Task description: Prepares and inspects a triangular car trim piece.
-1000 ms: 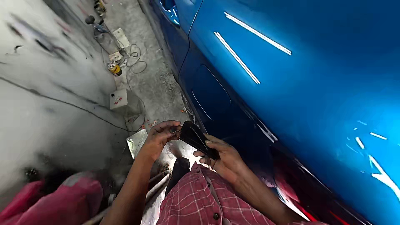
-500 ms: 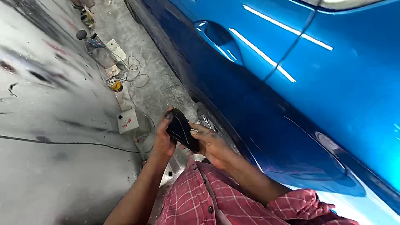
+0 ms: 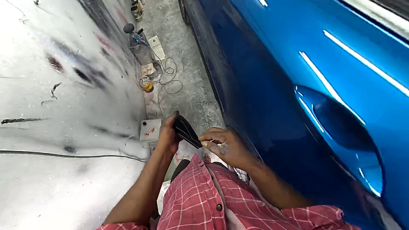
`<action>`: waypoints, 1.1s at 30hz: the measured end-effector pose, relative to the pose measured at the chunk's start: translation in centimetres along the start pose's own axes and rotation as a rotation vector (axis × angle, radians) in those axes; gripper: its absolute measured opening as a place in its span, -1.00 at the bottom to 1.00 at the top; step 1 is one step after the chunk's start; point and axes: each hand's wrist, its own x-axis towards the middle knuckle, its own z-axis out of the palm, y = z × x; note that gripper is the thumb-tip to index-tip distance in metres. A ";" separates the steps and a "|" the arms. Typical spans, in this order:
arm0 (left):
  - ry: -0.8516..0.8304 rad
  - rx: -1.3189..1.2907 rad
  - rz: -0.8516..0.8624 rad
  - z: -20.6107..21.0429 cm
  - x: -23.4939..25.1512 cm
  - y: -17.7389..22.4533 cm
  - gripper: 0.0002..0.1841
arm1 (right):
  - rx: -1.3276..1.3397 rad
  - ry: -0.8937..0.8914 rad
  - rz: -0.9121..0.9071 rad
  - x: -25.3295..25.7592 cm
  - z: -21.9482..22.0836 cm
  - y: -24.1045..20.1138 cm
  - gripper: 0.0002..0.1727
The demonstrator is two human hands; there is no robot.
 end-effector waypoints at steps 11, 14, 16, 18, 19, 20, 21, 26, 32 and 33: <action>-0.096 -0.083 -0.135 1.3 14.9 6.9 -0.64 | 0.165 -0.206 0.024 17.0 -3.3 3.4 -0.86; -0.196 -0.112 -0.118 1.1 19.1 8.7 -0.60 | 0.119 -0.262 0.039 22.3 -3.8 3.6 -0.83; -0.264 -0.118 -0.103 0.6 22.1 10.2 -0.56 | 0.077 -0.301 0.042 25.9 -4.0 3.5 -0.81; -0.338 -0.143 -0.089 -0.1 25.0 12.2 -0.53 | 0.065 -0.293 0.014 29.4 -3.8 3.4 -0.82; -0.382 -0.158 -0.070 -0.4 26.4 13.5 -0.51 | 0.052 -0.265 -0.008 31.1 -3.8 3.2 -0.84; -0.434 -0.170 -0.048 -0.5 27.7 14.9 -0.49 | 0.032 -0.227 -0.020 33.0 -3.9 3.1 -0.85; -0.483 -0.183 -0.031 -0.4 28.9 16.3 -0.46 | 0.012 -0.179 -0.024 34.8 -4.0 2.9 -0.85; -0.643 -0.311 0.022 0.2 34.8 20.9 -0.13 | -0.069 0.117 0.042 42.9 -4.6 2.6 -0.83; -0.668 -0.262 0.101 1.4 42.2 25.2 0.02 | -0.143 0.226 0.109 54.0 -6.8 4.8 -0.82; -0.668 -0.259 0.121 1.8 43.5 26.0 0.03 | -0.148 0.217 0.106 55.9 -7.3 5.3 -0.82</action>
